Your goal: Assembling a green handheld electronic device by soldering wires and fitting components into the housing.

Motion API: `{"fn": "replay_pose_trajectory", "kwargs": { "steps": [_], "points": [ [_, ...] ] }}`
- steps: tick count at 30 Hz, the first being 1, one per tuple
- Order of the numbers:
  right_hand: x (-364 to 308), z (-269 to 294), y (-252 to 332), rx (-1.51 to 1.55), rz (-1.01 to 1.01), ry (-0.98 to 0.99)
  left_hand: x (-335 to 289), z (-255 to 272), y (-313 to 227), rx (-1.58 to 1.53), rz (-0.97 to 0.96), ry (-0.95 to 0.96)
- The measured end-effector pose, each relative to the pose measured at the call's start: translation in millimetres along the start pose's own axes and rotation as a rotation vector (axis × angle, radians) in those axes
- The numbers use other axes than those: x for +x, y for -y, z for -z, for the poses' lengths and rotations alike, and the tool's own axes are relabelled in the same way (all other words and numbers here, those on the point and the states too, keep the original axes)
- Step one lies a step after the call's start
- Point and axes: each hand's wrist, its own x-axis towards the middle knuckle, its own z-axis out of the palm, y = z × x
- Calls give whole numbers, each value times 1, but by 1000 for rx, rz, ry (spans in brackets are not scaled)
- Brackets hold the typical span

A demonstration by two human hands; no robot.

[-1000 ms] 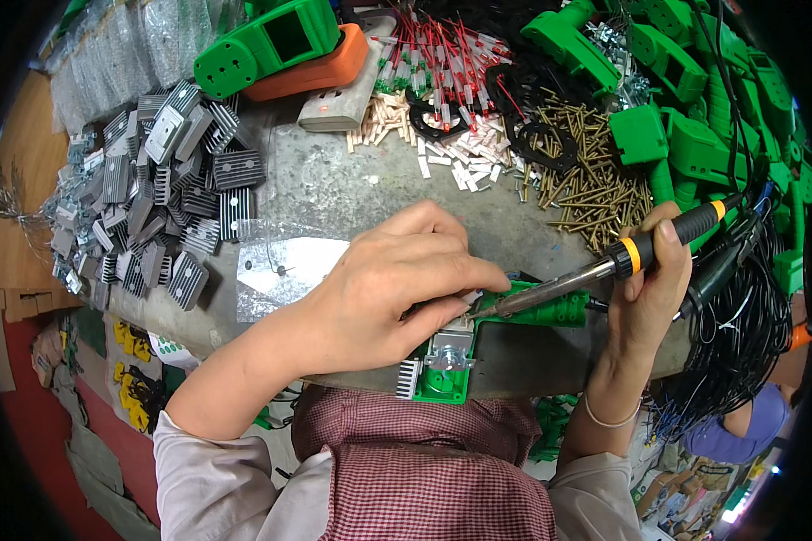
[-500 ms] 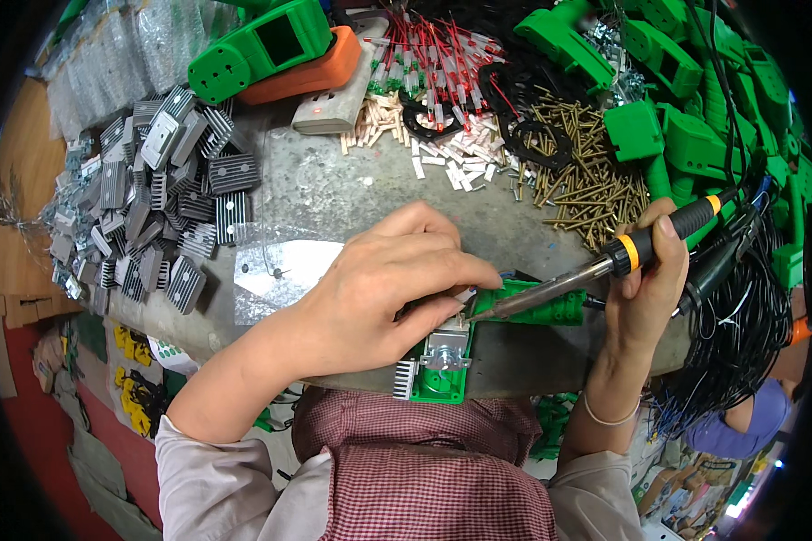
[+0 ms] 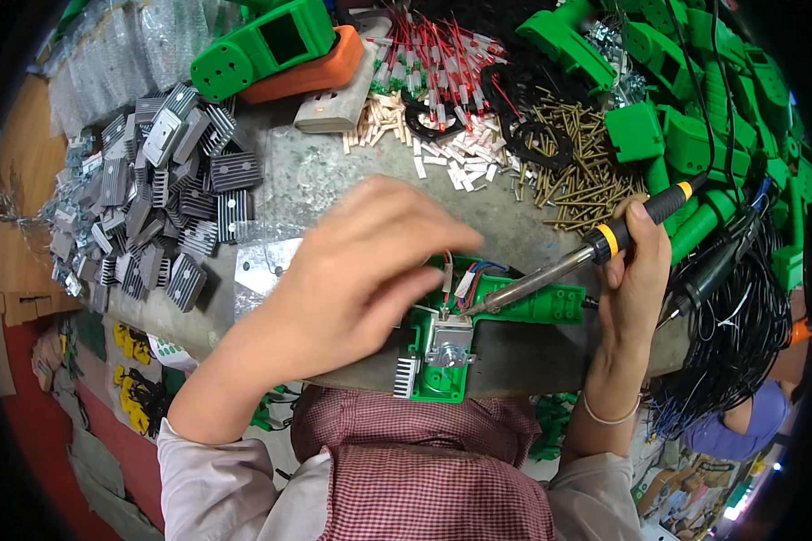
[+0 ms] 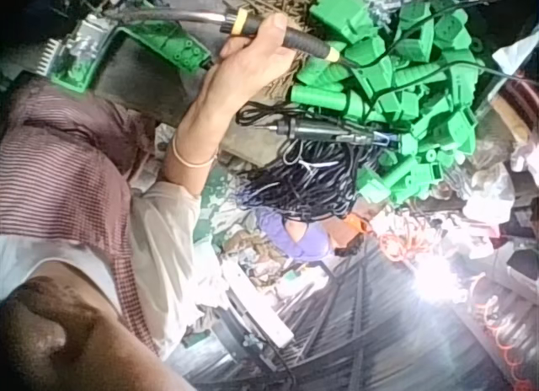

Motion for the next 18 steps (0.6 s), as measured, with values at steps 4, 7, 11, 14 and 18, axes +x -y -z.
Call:
{"fn": "replay_pose_trajectory", "kwargs": {
  "steps": [4,7,11,14,18],
  "points": [
    [2,2,-3,-36,-20,-15,-14,38,-23,384,262,106],
    [4,5,-6,-44,-43,-1,-32,42,-32,520,398,172],
    [1,2,-1,-69,-47,-55,-43,38,-22,458,442,92],
    [2,4,-2,-57,-53,-62,-40,44,-21,534,370,-43],
    [5,8,-8,-11,-27,34,-27,31,-34,308,278,-61]
  ]
}}
